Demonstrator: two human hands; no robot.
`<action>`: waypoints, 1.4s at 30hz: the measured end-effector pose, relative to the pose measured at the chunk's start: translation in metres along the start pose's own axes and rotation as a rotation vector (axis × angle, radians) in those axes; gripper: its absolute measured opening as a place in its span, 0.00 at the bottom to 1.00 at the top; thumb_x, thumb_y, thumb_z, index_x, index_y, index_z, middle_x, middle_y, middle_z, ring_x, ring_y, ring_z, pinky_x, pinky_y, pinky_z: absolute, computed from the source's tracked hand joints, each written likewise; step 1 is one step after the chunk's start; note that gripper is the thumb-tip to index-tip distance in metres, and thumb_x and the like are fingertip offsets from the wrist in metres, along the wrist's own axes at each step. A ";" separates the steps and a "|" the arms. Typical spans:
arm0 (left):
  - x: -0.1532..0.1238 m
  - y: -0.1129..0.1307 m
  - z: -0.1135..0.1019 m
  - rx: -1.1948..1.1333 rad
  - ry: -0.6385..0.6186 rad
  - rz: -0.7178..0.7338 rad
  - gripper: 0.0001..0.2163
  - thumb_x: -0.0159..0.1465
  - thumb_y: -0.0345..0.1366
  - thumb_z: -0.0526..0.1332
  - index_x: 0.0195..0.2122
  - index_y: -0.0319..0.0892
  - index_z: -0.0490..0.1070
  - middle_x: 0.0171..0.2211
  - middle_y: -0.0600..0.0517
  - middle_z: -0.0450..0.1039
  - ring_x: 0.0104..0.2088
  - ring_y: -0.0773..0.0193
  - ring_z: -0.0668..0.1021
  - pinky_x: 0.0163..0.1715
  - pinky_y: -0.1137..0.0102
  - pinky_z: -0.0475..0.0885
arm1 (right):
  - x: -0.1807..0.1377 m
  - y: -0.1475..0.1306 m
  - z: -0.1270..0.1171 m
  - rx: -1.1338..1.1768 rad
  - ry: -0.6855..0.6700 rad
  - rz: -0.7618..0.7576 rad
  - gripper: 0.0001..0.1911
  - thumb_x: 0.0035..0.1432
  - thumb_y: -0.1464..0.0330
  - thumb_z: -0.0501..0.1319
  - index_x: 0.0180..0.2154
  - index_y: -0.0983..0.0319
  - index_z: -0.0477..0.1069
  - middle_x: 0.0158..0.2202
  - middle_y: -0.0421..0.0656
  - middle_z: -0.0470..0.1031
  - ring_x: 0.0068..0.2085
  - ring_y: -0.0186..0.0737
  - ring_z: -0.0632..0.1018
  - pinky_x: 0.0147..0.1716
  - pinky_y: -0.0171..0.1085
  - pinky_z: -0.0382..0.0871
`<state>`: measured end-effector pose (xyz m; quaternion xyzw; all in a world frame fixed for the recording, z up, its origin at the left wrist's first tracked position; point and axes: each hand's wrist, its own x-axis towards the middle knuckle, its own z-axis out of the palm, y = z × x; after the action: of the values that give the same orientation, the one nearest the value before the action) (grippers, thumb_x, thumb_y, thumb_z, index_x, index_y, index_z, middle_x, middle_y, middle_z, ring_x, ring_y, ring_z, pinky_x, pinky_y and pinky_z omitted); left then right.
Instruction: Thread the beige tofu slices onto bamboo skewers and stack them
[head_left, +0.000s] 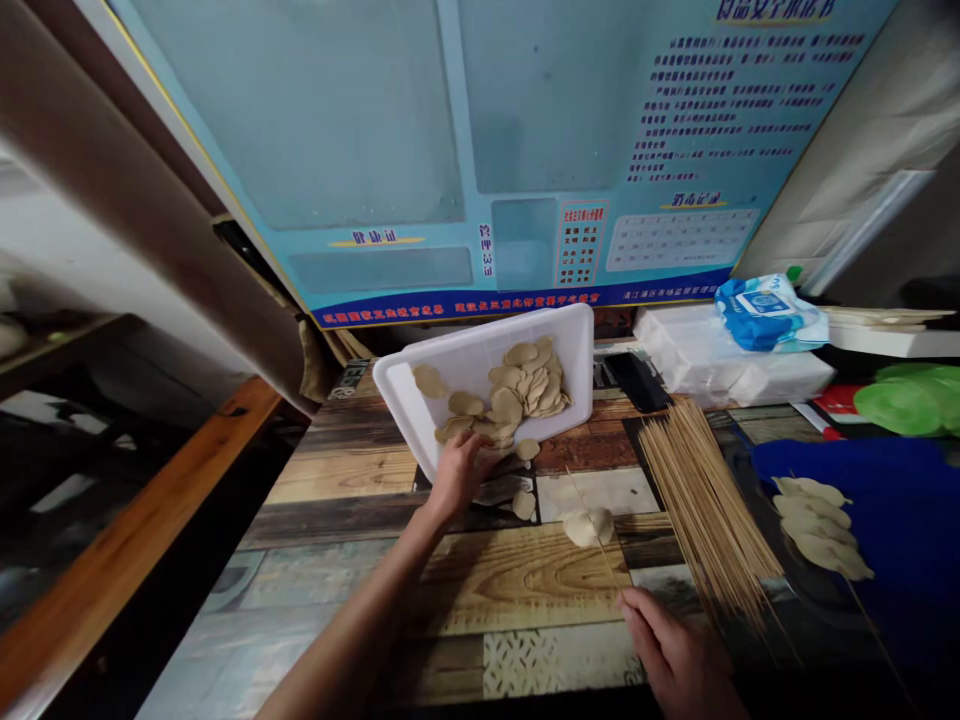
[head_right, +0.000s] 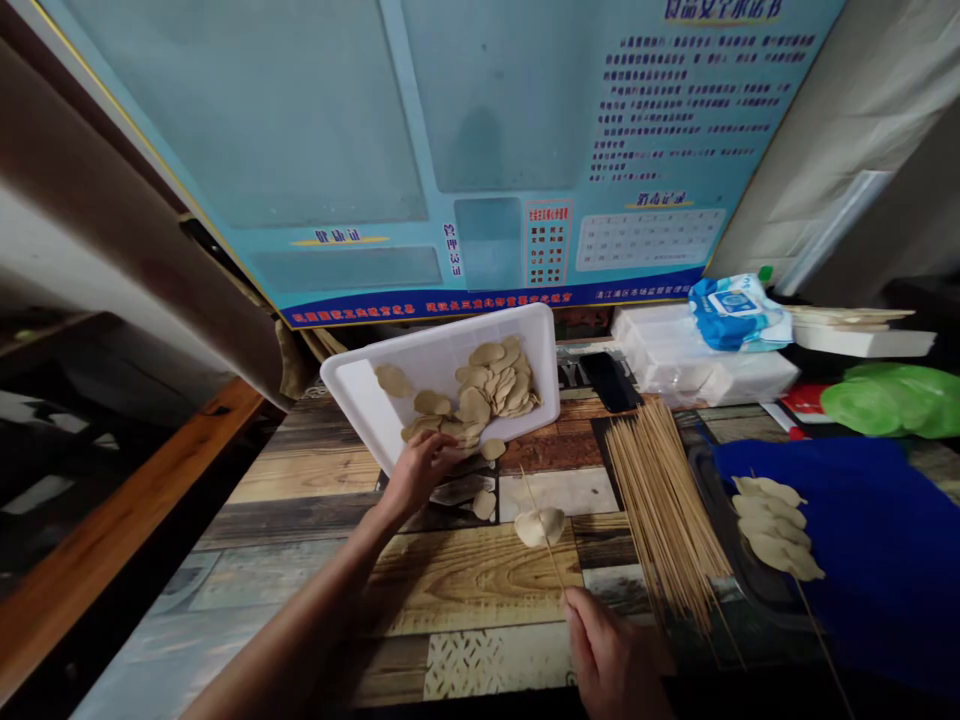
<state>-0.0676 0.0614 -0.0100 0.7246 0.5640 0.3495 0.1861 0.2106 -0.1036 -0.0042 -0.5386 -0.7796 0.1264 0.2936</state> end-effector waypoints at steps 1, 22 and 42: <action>0.000 -0.007 0.000 0.092 -0.009 0.045 0.08 0.55 0.34 0.63 0.36 0.41 0.72 0.36 0.47 0.69 0.36 0.60 0.71 0.38 0.65 0.68 | 0.001 -0.001 0.000 -0.008 0.000 -0.006 0.19 0.66 0.66 0.42 0.32 0.58 0.70 0.27 0.41 0.80 0.26 0.36 0.81 0.23 0.29 0.73; 0.017 0.013 -0.010 -0.442 -0.336 -0.251 0.14 0.60 0.42 0.52 0.34 0.38 0.72 0.24 0.52 0.71 0.25 0.67 0.71 0.25 0.74 0.66 | -0.003 0.000 -0.008 0.022 -0.028 0.066 0.17 0.64 0.67 0.44 0.35 0.59 0.70 0.30 0.42 0.80 0.30 0.37 0.81 0.27 0.30 0.74; -0.044 0.038 0.035 -0.393 -0.218 -0.101 0.05 0.51 0.29 0.62 0.30 0.39 0.73 0.40 0.47 0.69 0.39 0.62 0.72 0.39 0.69 0.69 | -0.003 -0.009 -0.014 0.088 -0.184 0.178 0.14 0.63 0.67 0.46 0.35 0.58 0.70 0.29 0.40 0.78 0.30 0.37 0.80 0.29 0.32 0.73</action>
<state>-0.0216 0.0129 -0.0213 0.6787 0.4973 0.3625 0.4008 0.2124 -0.1114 0.0109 -0.5784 -0.7459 0.2349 0.2320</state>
